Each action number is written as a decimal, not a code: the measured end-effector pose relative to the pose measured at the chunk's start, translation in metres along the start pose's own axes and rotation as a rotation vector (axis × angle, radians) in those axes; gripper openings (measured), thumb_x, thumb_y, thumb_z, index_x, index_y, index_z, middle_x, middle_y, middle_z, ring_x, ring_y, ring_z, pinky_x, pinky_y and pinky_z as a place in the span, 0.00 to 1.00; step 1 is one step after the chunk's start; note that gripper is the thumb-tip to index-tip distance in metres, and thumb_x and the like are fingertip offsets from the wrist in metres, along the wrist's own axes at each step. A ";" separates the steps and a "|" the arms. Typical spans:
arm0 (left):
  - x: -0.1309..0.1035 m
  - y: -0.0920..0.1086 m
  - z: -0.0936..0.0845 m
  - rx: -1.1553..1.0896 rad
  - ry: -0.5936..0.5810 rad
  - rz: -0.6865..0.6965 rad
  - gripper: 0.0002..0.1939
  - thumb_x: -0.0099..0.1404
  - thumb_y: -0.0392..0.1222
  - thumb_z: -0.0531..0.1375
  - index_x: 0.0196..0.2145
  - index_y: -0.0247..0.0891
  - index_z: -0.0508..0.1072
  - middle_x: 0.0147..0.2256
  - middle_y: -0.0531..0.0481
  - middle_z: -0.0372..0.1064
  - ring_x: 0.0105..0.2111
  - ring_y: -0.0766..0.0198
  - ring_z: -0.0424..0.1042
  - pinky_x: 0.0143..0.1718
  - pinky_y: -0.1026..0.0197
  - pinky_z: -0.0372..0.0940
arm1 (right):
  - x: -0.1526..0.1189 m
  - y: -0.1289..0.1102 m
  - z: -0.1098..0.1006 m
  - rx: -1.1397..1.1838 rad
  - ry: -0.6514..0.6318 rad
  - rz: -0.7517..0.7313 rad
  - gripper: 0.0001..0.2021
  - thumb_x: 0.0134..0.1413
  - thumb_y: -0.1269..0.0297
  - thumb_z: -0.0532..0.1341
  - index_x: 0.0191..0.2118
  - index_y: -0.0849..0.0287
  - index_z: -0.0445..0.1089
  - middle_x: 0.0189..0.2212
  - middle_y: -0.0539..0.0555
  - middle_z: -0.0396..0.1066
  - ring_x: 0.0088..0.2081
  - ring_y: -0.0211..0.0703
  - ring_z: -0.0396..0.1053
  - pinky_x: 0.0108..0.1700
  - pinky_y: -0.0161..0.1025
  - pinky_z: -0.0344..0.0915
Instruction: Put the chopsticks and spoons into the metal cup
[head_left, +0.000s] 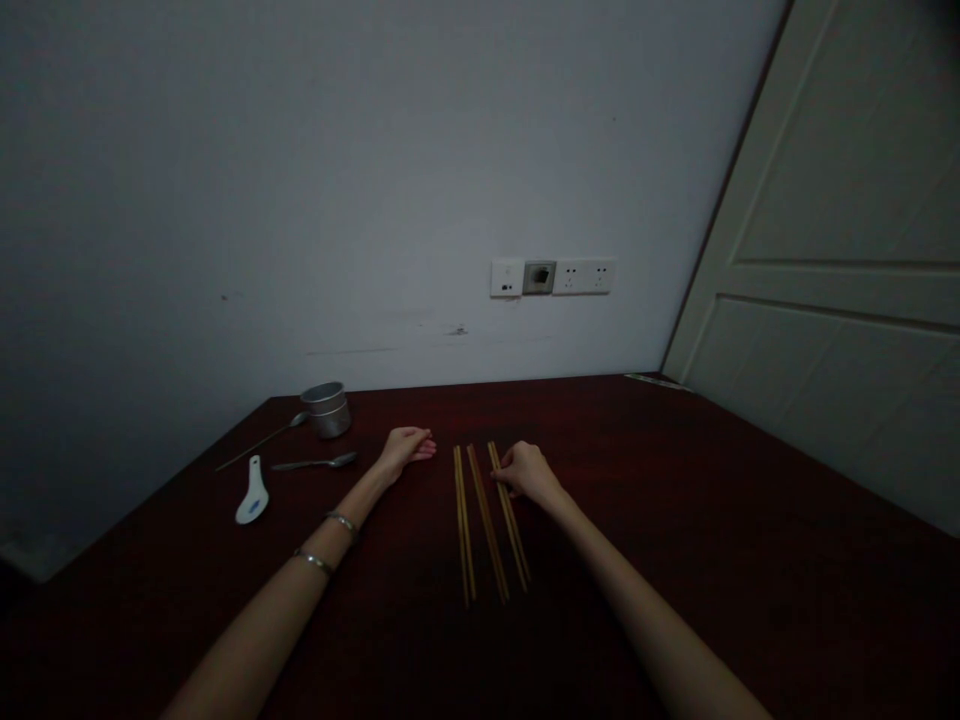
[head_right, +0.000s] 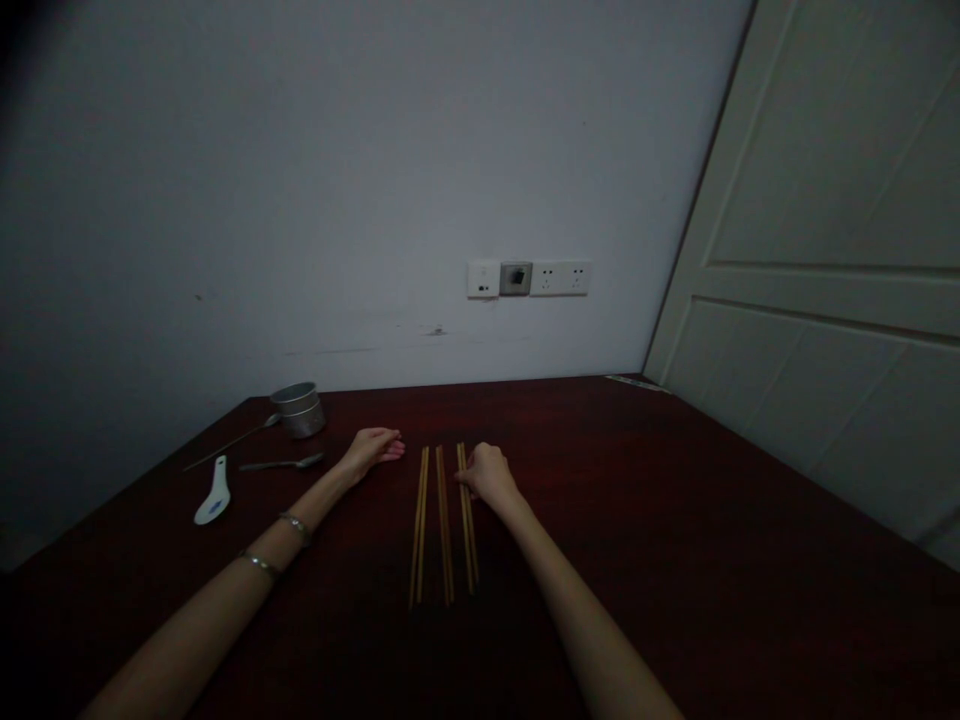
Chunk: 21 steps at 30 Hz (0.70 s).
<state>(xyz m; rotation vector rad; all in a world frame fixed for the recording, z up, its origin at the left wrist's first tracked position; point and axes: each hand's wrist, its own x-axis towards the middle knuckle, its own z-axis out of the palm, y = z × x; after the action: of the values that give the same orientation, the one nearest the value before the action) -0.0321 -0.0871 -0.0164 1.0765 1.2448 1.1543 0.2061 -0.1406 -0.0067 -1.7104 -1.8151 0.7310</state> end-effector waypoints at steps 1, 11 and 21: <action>0.001 -0.001 0.000 0.003 0.001 0.002 0.07 0.55 0.37 0.61 0.26 0.29 0.69 0.22 0.44 0.71 0.21 0.65 0.71 0.26 0.65 0.68 | 0.001 0.001 0.001 -0.003 0.006 -0.009 0.10 0.36 0.66 0.66 0.16 0.62 0.67 0.18 0.56 0.72 0.15 0.38 0.68 0.15 0.28 0.58; 0.002 -0.001 -0.001 0.014 0.006 -0.012 0.06 0.55 0.37 0.61 0.26 0.30 0.69 0.22 0.44 0.72 0.21 0.66 0.71 0.27 0.64 0.68 | 0.002 0.003 0.004 0.047 -0.010 0.011 0.08 0.37 0.66 0.65 0.18 0.62 0.67 0.16 0.54 0.71 0.14 0.38 0.68 0.16 0.29 0.61; 0.001 0.000 0.001 0.018 0.008 -0.015 0.06 0.55 0.37 0.60 0.26 0.31 0.69 0.22 0.45 0.71 0.21 0.66 0.71 0.27 0.64 0.68 | 0.004 0.007 0.006 0.087 -0.013 0.052 0.08 0.35 0.65 0.67 0.21 0.62 0.68 0.20 0.55 0.72 0.14 0.38 0.67 0.13 0.28 0.58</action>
<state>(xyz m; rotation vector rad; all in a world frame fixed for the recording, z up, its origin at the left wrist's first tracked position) -0.0310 -0.0864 -0.0169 1.0750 1.2694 1.1385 0.2064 -0.1365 -0.0160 -1.7055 -1.7273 0.8319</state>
